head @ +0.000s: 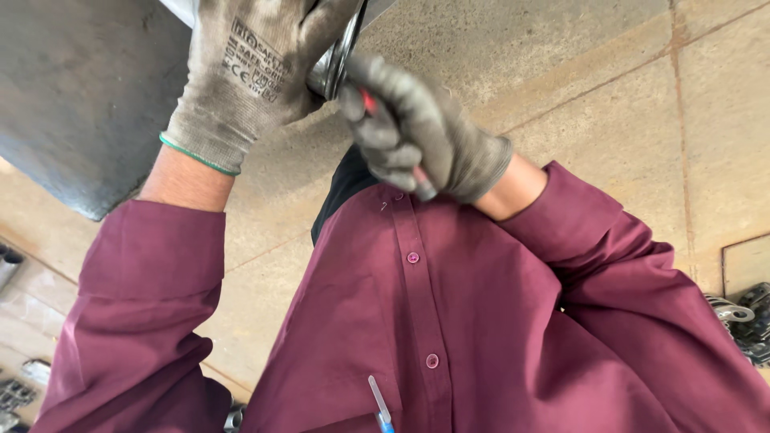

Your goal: The person holds stainless steel pipe elbows against a rack and grinds their ends and edges using an angle grinder, producing sparks. They reposition several pipe sections one at a time to grind different pieces, then set the grinder down and handle a finished pipe section.

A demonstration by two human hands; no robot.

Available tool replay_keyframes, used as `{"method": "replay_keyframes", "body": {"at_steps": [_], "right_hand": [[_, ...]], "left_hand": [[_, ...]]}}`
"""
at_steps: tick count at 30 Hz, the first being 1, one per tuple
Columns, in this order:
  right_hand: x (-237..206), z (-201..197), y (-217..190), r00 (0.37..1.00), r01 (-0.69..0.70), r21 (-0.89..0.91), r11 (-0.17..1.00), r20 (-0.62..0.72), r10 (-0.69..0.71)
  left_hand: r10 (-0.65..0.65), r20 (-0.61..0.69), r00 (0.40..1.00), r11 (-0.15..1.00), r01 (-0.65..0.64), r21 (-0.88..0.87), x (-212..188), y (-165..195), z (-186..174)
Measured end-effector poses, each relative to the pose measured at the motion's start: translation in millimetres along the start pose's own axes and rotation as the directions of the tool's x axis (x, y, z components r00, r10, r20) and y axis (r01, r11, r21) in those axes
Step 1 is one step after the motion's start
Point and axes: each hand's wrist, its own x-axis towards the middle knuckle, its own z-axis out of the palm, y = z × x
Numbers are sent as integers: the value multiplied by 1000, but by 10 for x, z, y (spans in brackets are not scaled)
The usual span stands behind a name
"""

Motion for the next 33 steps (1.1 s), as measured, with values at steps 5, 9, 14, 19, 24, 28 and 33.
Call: {"method": "replay_keyframes", "body": {"at_steps": [5, 9, 14, 19, 24, 28, 33], "right_hand": [[-12, -64, -127, 993, 87, 24, 996, 83, -89], [-146, -145, -164, 696, -354, 356, -865, 718, 12], [-123, -237, -304, 786, -134, -514, -848, 467, -406], [-71, -450, -564, 757, -251, -498, -830, 434, -489], [140, -722, -726, 734, -260, -545, -797, 424, -530], [182, -844, -665, 739, -318, -446, -836, 436, -514], [221, -946, -478, 862, 354, 235, 905, -458, -219]], "left_hand": [[1, -41, 999, 998, -3, -62, 42, 52, -162], [10, -11, 1000, 997, -11, -82, 102, 61, -161], [28, -46, 999, 996, -31, -84, 158, 75, -111], [29, 10, 1000, 981, -26, -191, 187, 33, -109], [31, -43, 999, 977, -39, -208, 200, -16, -61], [31, -39, 999, 970, -40, -238, 170, -21, -29], [69, -98, 993, 966, -92, -242, 159, -7, -29]]}}
